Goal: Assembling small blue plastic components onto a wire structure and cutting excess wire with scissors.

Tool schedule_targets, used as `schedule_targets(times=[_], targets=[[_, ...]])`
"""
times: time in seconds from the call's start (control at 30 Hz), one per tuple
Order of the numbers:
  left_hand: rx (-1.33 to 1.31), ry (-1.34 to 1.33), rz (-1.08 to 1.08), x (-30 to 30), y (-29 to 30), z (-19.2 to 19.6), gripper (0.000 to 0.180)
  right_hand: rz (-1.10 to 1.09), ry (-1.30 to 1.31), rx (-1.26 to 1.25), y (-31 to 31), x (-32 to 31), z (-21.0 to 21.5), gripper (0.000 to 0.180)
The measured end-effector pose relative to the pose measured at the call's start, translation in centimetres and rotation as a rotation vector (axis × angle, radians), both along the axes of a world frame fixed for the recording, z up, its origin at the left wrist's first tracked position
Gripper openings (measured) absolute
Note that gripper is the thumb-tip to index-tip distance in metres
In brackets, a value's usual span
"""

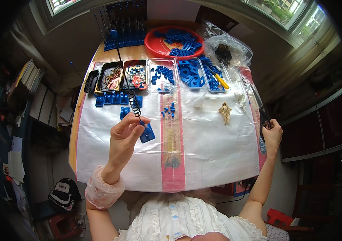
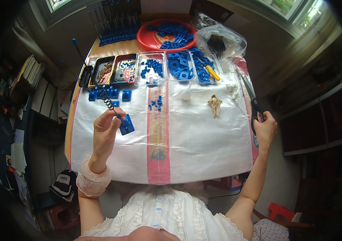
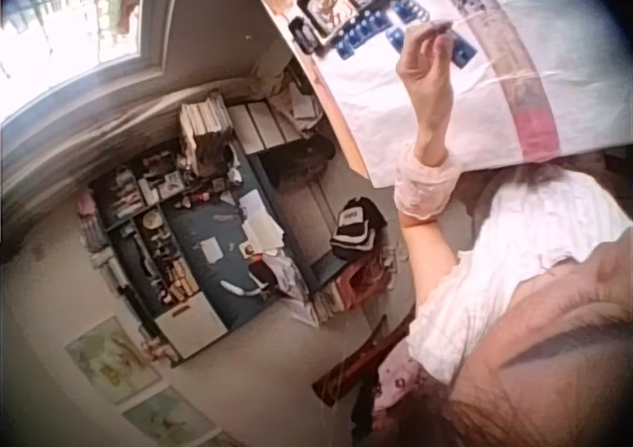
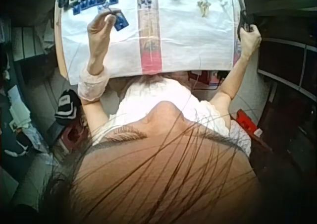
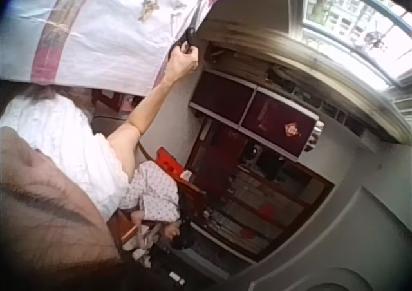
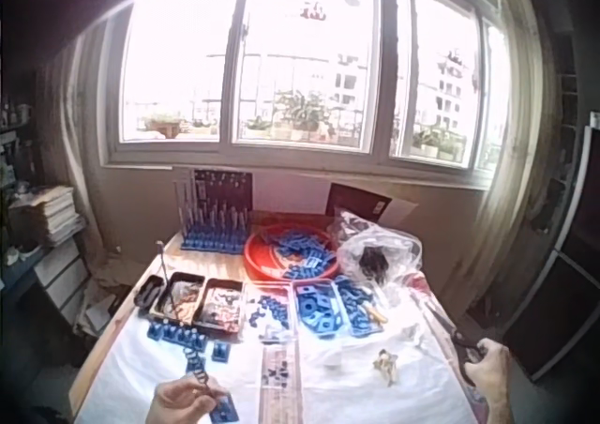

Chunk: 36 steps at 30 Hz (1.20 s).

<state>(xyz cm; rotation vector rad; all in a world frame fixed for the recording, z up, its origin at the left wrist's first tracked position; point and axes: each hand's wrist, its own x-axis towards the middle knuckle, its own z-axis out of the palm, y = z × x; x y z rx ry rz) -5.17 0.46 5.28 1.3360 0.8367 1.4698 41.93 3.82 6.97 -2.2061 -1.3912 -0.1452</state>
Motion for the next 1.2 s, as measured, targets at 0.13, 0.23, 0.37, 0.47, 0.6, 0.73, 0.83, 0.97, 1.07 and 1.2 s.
schedule_targets(times=[0.13, 0.23, 0.37, 0.47, 0.6, 0.73, 0.83, 0.97, 1.07, 1.2], targets=[[0.115, 0.15, 0.242, -3.6, -2.0, 1.3, 0.022, 0.062, 0.062, 0.021, -0.6, 1.5, -2.5, 0.021], [0.116, 0.303, 0.45, -8.0, -3.1, 1.8, 0.019, 0.016, 0.092, 0.016, -0.7, 3.1, -3.8, 0.019], [-0.002, 0.515, 0.703, -14.2, -3.2, 1.0, 0.016, 0.023, 0.111, 0.045, -0.3, 4.3, -5.0, 0.017], [-0.095, 0.552, 0.763, -17.9, -1.4, -0.7, 0.02, 0.031, 0.13, 0.041, 0.3, 5.0, -5.8, 0.017], [-0.126, 0.556, 0.776, -20.4, 2.2, -3.2, 0.018, 0.072, 0.169, 0.05, 0.6, 4.6, -6.4, 0.018], [-0.075, 0.57, 0.693, -23.1, 6.4, -6.3, 0.016, 0.078, 0.167, 0.06, 0.7, 4.4, -6.6, 0.017], [-0.099, 0.572, 0.662, -22.7, 8.4, -6.6, 0.016, 0.077, 0.176, 0.067, 0.6, 4.8, -6.8, 0.016], [-0.142, 0.559, 0.633, -23.1, 9.9, -7.6, 0.017, 0.091, 0.185, 0.048, 0.5, 4.2, -6.6, 0.016], [-0.153, 0.527, 0.617, -22.6, 10.1, -8.0, 0.018, 0.106, 0.175, 0.073, 0.6, 3.9, -7.0, 0.017], [-0.086, 0.552, 0.58, -22.0, 10.1, -8.5, 0.02, 0.099, 0.189, 0.054, 0.7, 3.8, -7.2, 0.019]])
